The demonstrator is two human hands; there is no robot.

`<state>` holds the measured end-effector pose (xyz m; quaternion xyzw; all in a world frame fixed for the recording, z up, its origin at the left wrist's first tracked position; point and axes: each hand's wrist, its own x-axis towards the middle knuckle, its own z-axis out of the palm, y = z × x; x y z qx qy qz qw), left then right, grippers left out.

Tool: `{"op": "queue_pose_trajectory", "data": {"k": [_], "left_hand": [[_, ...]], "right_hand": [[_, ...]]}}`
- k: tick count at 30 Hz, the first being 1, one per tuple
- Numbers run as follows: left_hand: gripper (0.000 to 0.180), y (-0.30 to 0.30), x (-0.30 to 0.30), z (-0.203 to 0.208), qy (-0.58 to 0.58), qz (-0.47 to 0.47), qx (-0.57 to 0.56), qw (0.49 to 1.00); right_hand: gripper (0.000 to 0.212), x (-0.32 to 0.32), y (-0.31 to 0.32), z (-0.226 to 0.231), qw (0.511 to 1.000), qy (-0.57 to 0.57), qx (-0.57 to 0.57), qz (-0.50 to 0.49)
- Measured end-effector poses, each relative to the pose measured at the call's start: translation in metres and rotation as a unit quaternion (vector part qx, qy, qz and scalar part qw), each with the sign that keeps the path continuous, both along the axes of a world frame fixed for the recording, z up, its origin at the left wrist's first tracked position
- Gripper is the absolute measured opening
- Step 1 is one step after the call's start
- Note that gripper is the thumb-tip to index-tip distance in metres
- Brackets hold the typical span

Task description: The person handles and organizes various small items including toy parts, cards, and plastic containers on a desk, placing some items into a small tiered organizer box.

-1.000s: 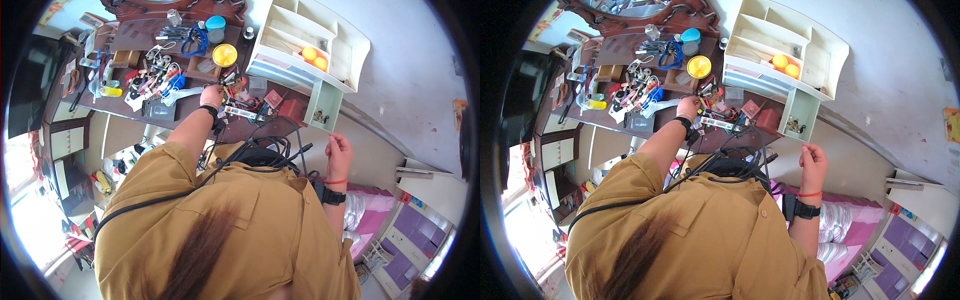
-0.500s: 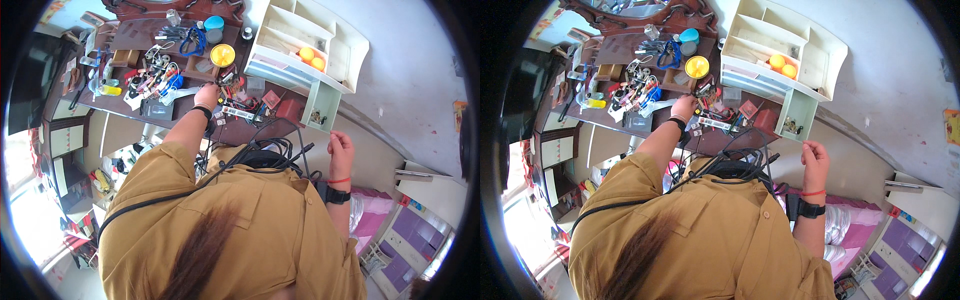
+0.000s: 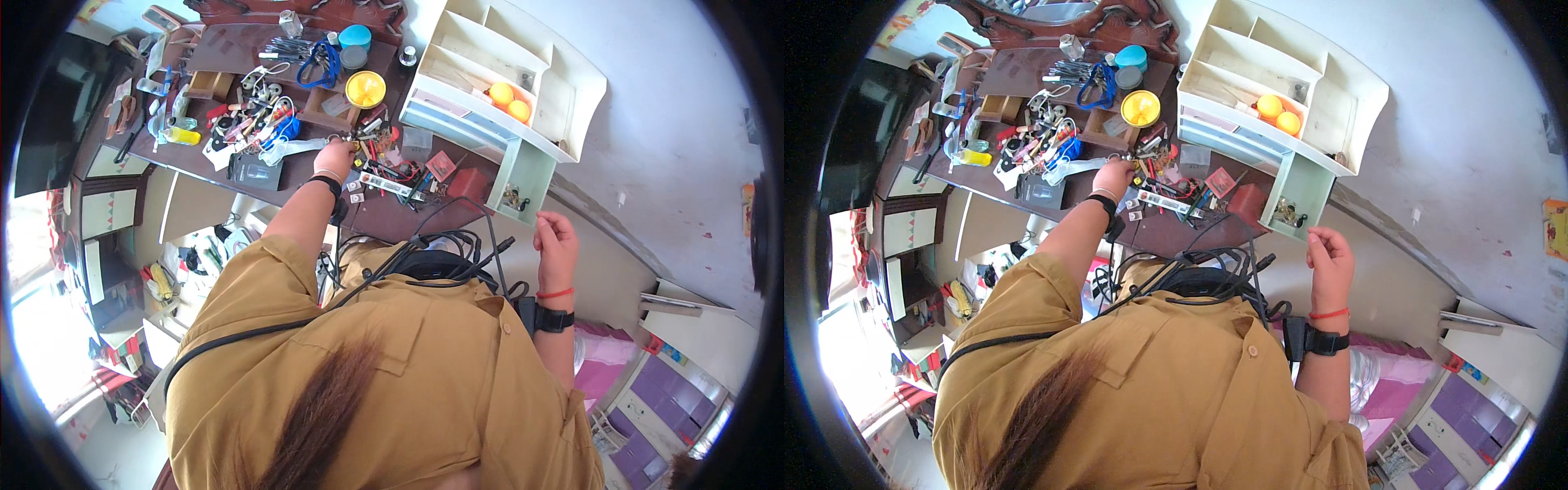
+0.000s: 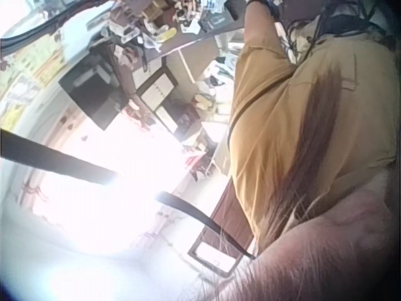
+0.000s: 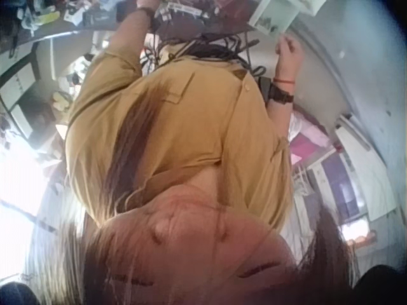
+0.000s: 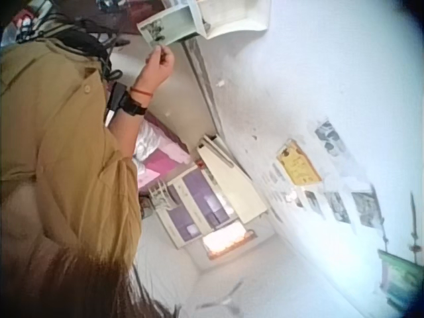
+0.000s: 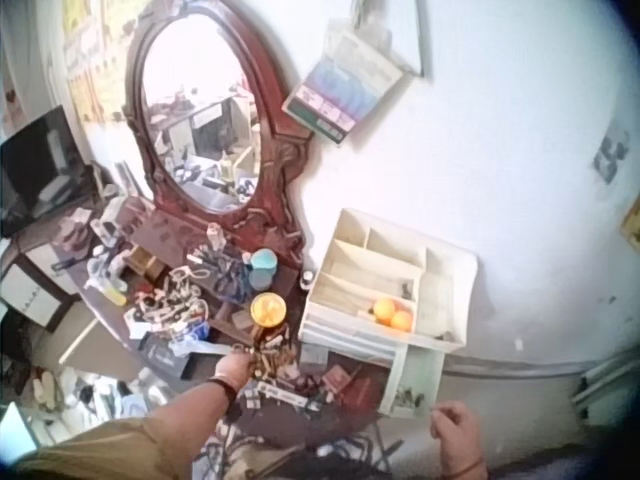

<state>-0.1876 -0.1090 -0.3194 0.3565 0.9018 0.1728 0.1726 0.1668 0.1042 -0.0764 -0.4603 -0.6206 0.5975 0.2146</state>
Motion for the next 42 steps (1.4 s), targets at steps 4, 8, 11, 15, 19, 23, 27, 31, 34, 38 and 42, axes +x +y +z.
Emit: {"op": "queue_pose_trajectory", "data": {"k": [4,8,11,15,19,23,27,31,34,38,42], "left_hand": [[0.021,0.008,0.001,0.009,-0.013,0.009,-0.013,1.000],[0.023,0.008,0.000,-0.001,-0.008,-0.005,-0.010,1.000],[0.019,0.013,0.000,0.001,-0.021,-0.002,-0.039,0.999],[0.014,0.012,-0.001,0.009,-0.030,-0.015,-0.076,0.997],[0.014,0.005,-0.001,0.013,-0.015,0.026,-0.033,0.999],[0.015,-0.004,-0.010,0.022,0.018,0.032,0.113,0.993],[0.012,0.006,-0.004,0.102,-0.460,0.222,0.203,0.835],[0.013,0.020,0.015,0.194,-0.497,0.130,0.239,0.824],[0.017,0.035,0.024,0.243,-0.467,-0.035,0.248,0.848],[0.015,0.055,0.051,0.301,-0.464,-0.134,0.260,0.836],[0.018,0.073,0.073,0.320,-0.493,-0.201,0.279,0.800]], "right_hand": [[0.011,0.006,0.004,0.004,1.000,-0.013,0.002,-0.001],[0.011,0.015,0.009,0.008,1.000,-0.019,0.011,-0.001],[0.012,0.022,0.012,0.008,1.000,-0.018,0.009,-0.004],[0.012,0.026,0.013,0.004,1.000,-0.001,-0.001,-0.018],[0.012,0.021,0.014,0.006,1.000,-0.005,0.004,-0.019],[0.012,0.013,0.015,0.004,1.000,0.021,0.004,-0.015],[0.011,-0.001,0.009,0.012,0.999,0.036,0.001,-0.014],[0.013,-0.019,0.006,0.022,0.997,0.069,0.009,0.040],[0.015,-0.036,0.005,0.040,0.992,0.079,0.033,0.098],[0.019,-0.067,-0.005,0.067,0.970,0.123,0.070,0.199],[0.023,-0.086,-0.016,0.081,0.949,0.170,0.010,0.266]]}}
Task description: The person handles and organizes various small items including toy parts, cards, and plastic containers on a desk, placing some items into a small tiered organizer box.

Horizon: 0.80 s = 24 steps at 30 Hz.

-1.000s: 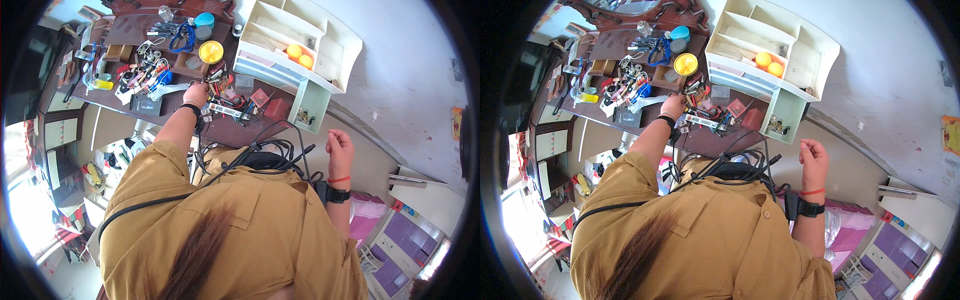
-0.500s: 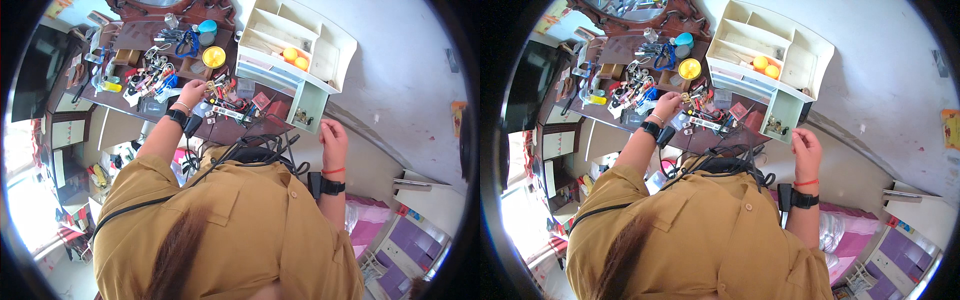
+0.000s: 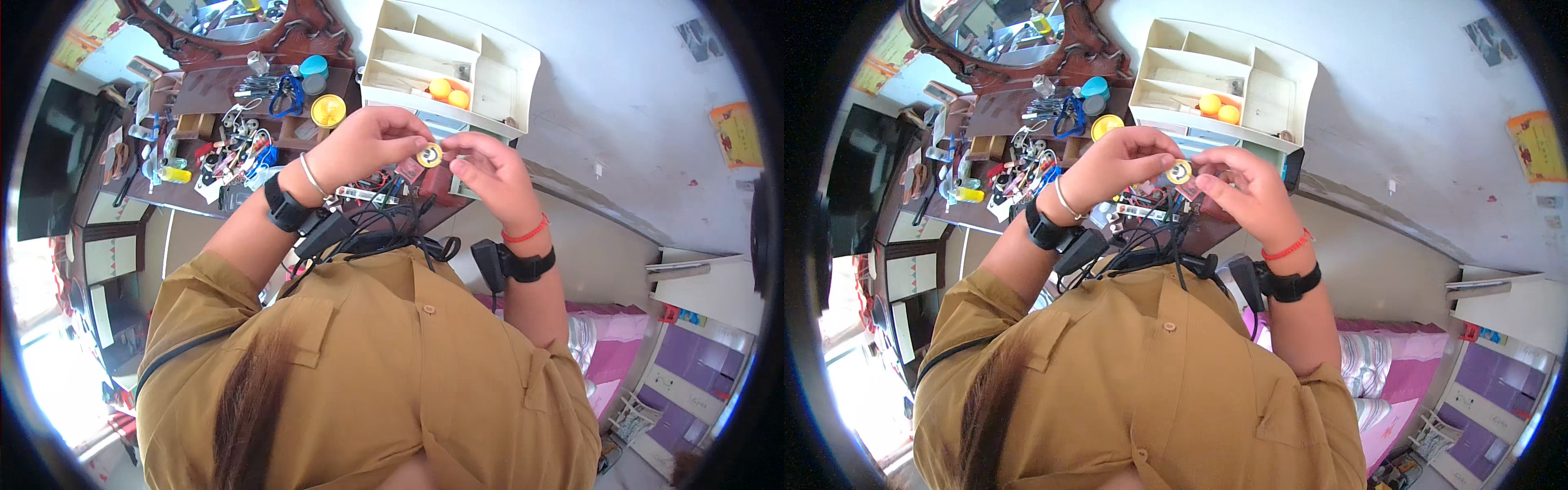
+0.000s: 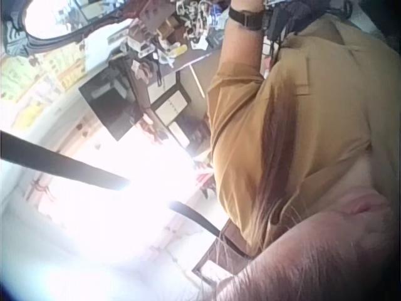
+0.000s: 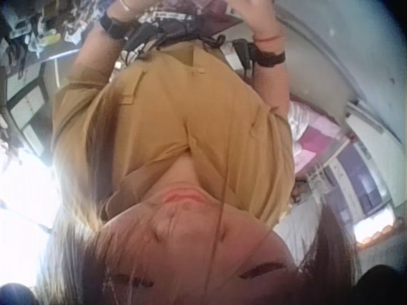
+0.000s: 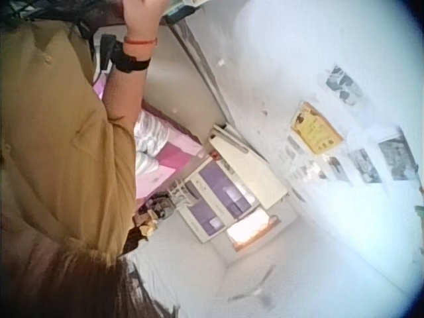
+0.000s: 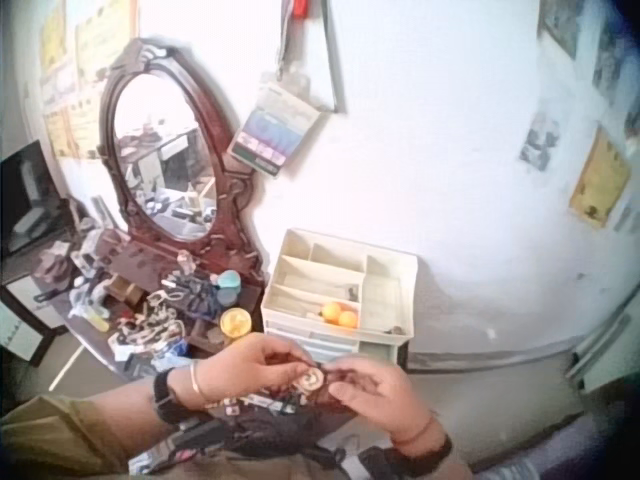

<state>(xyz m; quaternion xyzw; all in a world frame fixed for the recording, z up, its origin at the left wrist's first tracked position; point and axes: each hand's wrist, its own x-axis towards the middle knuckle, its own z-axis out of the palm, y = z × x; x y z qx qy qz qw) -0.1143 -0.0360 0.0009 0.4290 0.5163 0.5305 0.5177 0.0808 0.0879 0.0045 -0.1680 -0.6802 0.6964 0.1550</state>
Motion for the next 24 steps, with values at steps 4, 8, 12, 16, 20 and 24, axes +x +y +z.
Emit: {"op": "queue_pose_trajectory", "data": {"k": [4,8,12,16,20,24], "left_hand": [[0.019,0.006,0.013,0.003,0.013,0.005,-0.008,1.000],[0.022,0.012,0.019,-0.006,0.000,-0.007,-0.005,1.000],[0.024,0.016,0.028,-0.004,-0.059,-0.066,-0.030,0.996],[0.024,0.019,0.034,-0.009,-0.044,-0.076,-0.020,0.996],[0.020,0.021,0.037,-0.011,-0.036,-0.067,-0.026,0.997],[0.018,0.024,0.043,-0.010,-0.040,-0.066,-0.040,0.996]], "right_hand": [[0.022,-0.001,-0.004,-0.003,0.999,0.012,-0.024,-0.017],[0.018,0.013,-0.009,-0.010,0.998,-0.016,-0.025,-0.058],[0.015,0.024,-0.010,-0.011,0.996,-0.007,-0.024,-0.084],[0.014,0.032,-0.009,-0.013,0.995,-0.008,-0.013,-0.098],[0.015,0.039,-0.008,-0.017,0.994,-0.005,-0.014,-0.112],[0.014,0.047,-0.004,-0.017,0.994,-0.014,-0.010,-0.109]]}}
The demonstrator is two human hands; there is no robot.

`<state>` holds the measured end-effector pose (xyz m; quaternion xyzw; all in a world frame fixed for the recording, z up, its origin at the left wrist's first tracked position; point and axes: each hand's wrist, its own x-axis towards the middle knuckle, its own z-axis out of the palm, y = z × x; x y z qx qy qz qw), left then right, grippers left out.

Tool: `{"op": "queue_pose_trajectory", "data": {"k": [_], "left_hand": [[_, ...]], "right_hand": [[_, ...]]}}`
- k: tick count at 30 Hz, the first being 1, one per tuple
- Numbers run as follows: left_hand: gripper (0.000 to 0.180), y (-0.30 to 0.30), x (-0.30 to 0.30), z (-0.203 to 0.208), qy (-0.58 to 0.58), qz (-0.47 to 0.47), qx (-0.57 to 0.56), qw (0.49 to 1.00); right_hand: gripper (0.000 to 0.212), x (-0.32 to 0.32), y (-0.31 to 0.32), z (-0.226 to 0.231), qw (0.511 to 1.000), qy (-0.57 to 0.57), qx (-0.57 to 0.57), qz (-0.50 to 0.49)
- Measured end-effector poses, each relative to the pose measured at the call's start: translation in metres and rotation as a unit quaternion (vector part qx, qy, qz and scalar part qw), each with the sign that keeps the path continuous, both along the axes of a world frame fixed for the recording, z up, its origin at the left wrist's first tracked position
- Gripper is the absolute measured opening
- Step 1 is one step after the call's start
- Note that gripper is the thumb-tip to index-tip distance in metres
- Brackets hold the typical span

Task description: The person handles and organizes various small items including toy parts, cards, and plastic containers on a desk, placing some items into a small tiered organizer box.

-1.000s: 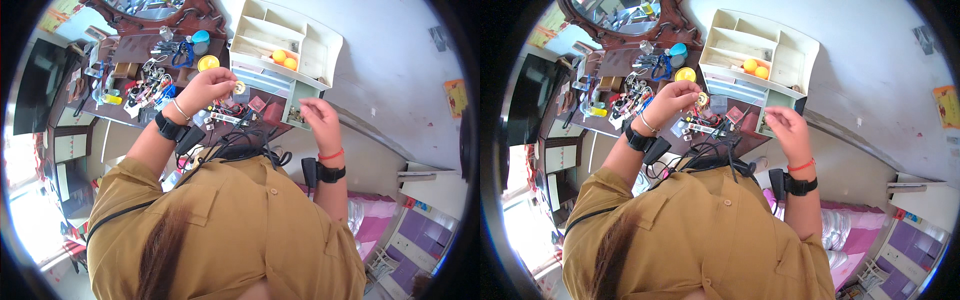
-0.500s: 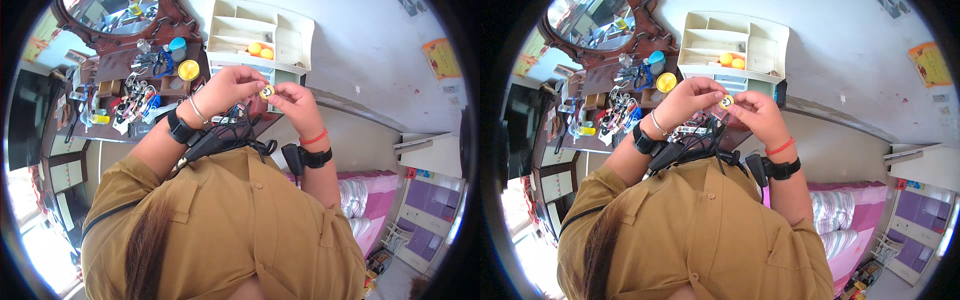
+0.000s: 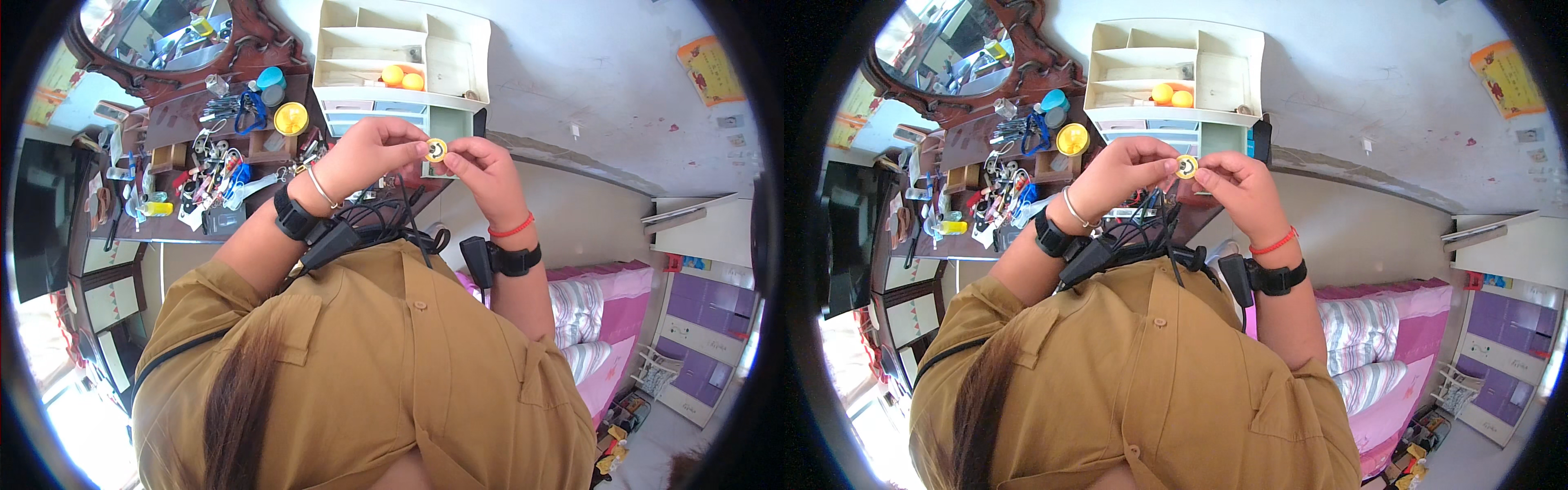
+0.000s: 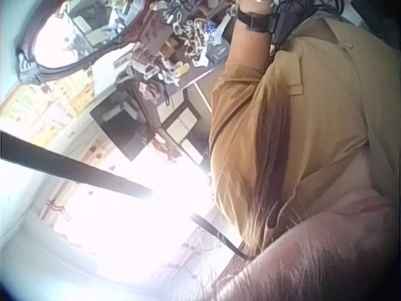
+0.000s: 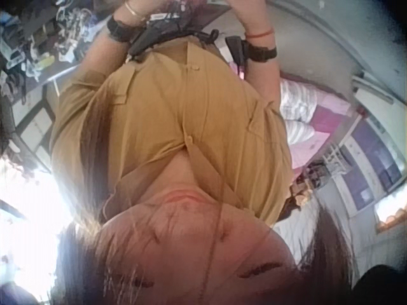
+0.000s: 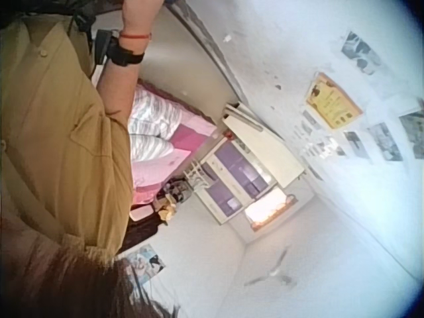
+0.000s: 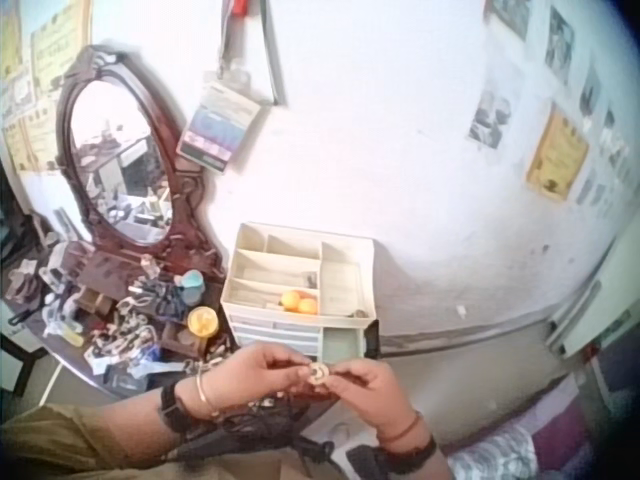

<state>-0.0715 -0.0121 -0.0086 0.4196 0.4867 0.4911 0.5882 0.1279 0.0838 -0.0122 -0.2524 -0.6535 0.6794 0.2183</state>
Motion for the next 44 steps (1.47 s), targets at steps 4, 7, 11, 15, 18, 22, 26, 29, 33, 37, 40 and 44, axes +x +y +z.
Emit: {"op": "queue_pose_trajectory", "data": {"k": [4,7,11,15,18,22,26,29,33,37,40,44], "left_hand": [[0.015,0.006,0.012,-0.006,0.032,0.030,-0.003,0.999],[0.013,0.013,0.019,-0.011,0.072,0.052,0.042,0.995],[0.011,0.020,0.025,-0.018,0.083,0.055,0.044,0.994],[0.010,0.030,0.032,-0.025,0.104,0.064,0.050,0.991],[0.011,0.037,0.035,-0.031,0.100,0.068,0.051,0.991],[0.016,0.046,0.037,-0.036,0.101,0.069,0.018,0.992],[0.018,0.054,0.040,-0.032,0.042,0.082,-0.015,0.996],[0.019,0.060,0.043,-0.031,-0.011,0.099,-0.073,0.992],[0.019,0.069,0.044,-0.038,-0.024,0.081,-0.040,0.996],[0.020,0.078,0.044,-0.044,-0.053,0.088,-0.036,0.994],[0.019,0.086,0.040,-0.053,-0.015,0.076,-0.040,0.996],[0.019,0.096,0.032,-0.062,0.162,0.053,-0.006,0.985]], "right_hand": [[0.013,0.002,0.002,0.006,1.000,0.001,-0.016,0.022],[0.013,0.003,0.004,0.008,0.998,0.006,-0.051,0.037],[0.011,0.006,0.013,0.005,0.997,0.004,-0.063,0.043],[0.010,0.013,0.027,-0.005,0.999,-0.014,-0.030,0.042],[0.009,0.016,0.037,-0.008,0.999,-0.016,0.004,0.030],[0.011,0.018,0.052,-0.017,0.999,-0.031,0.038,0.009],[0.011,0.021,0.061,-0.021,0.997,-0.045,0.059,0.005],[0.011,0.024,0.068,-0.022,0.989,-0.067,0.129,-0.003],[0.010,0.027,0.077,-0.026,0.990,-0.061,0.126,-0.005],[0.009,0.032,0.084,-0.031,0.993,-0.056,0.101,-0.008],[0.008,0.036,0.090,-0.045,0.996,-0.060,0.068,-0.010],[0.008,0.037,0.094,-0.044,0.995,-0.065,0.063,-0.029]]}}
